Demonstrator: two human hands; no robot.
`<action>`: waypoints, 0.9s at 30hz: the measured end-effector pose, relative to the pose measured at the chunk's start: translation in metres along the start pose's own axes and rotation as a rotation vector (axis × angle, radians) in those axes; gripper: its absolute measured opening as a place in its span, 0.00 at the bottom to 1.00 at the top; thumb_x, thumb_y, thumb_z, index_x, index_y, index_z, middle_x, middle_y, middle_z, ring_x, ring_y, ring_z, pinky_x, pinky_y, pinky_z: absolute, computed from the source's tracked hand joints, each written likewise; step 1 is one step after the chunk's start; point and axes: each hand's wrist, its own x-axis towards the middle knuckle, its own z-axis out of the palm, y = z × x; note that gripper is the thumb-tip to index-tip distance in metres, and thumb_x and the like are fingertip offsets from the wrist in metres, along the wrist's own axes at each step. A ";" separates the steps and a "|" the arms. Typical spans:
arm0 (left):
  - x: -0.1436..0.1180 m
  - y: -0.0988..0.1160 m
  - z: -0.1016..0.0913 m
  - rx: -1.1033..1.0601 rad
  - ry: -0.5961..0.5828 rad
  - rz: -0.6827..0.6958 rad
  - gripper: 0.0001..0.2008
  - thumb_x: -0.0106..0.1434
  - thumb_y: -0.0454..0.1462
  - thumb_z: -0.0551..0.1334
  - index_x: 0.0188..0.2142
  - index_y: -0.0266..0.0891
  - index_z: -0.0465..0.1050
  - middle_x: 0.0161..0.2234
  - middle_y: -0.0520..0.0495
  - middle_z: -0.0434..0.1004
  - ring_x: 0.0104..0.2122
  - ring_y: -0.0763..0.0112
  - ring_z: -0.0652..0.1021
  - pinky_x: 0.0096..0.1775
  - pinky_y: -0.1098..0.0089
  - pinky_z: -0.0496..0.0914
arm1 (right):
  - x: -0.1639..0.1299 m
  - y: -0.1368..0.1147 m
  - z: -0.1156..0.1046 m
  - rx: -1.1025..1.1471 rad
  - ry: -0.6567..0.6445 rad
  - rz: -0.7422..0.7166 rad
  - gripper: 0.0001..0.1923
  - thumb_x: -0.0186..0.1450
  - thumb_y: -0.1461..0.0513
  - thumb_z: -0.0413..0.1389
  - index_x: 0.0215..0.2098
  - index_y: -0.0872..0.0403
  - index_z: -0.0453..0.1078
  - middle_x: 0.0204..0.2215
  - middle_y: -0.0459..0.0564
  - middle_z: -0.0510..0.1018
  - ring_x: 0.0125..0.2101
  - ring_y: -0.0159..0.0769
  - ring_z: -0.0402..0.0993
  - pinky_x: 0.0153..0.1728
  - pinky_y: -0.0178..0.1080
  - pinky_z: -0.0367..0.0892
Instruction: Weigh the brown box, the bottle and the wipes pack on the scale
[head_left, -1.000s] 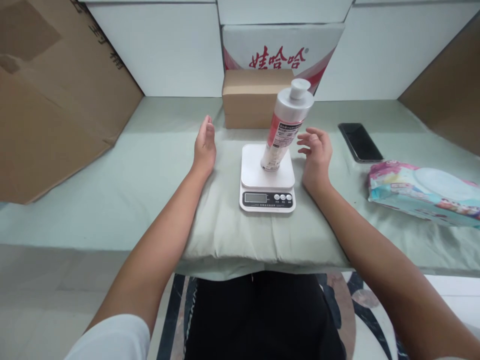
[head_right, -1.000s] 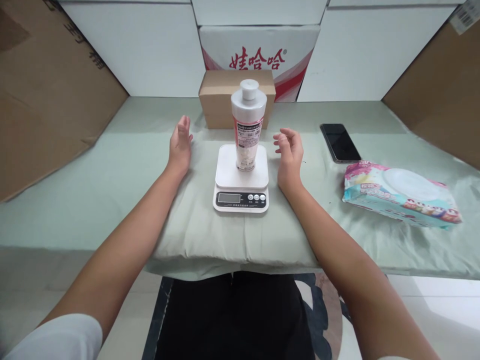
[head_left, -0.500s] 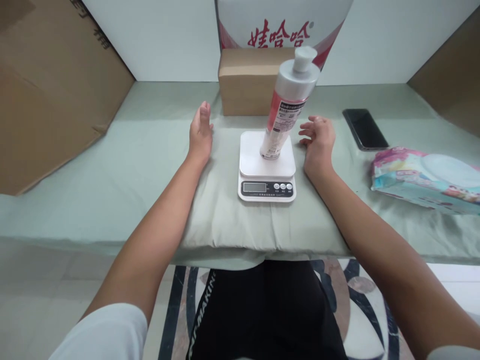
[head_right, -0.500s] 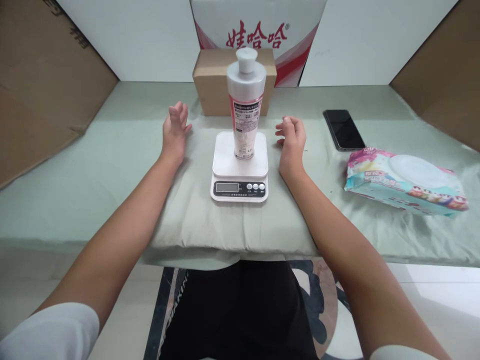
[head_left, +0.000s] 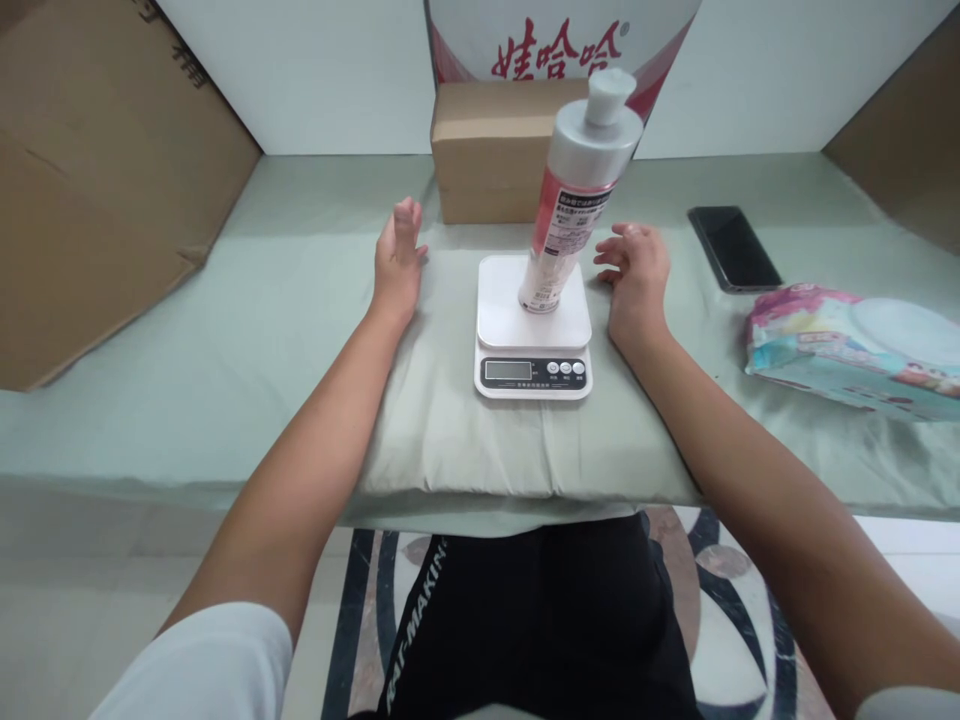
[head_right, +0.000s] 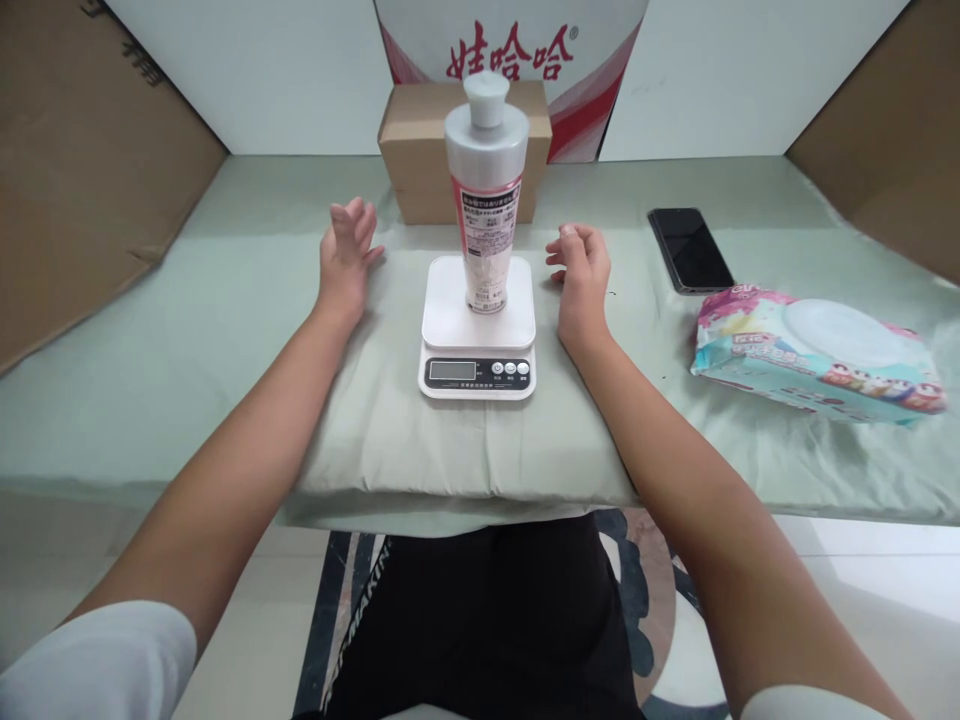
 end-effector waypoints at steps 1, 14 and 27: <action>0.000 0.000 0.000 0.000 0.000 -0.002 0.50 0.62 0.75 0.43 0.74 0.55 0.61 0.77 0.46 0.59 0.79 0.52 0.54 0.74 0.51 0.60 | 0.000 0.000 0.000 0.000 0.000 0.002 0.30 0.66 0.30 0.52 0.43 0.45 0.68 0.38 0.49 0.77 0.42 0.45 0.79 0.34 0.44 0.74; -0.005 0.008 0.005 -0.007 0.037 -0.006 0.50 0.65 0.74 0.44 0.73 0.50 0.63 0.75 0.42 0.63 0.77 0.51 0.59 0.73 0.48 0.62 | 0.000 0.000 0.000 0.020 0.019 0.022 0.27 0.67 0.34 0.55 0.42 0.45 0.69 0.38 0.49 0.79 0.42 0.44 0.81 0.35 0.44 0.76; -0.002 0.002 0.003 0.038 0.015 -0.002 0.51 0.65 0.75 0.41 0.72 0.45 0.63 0.75 0.42 0.64 0.78 0.51 0.57 0.71 0.54 0.67 | 0.001 0.002 -0.001 0.030 0.022 0.019 0.25 0.68 0.36 0.55 0.43 0.46 0.69 0.39 0.48 0.79 0.41 0.42 0.80 0.35 0.42 0.75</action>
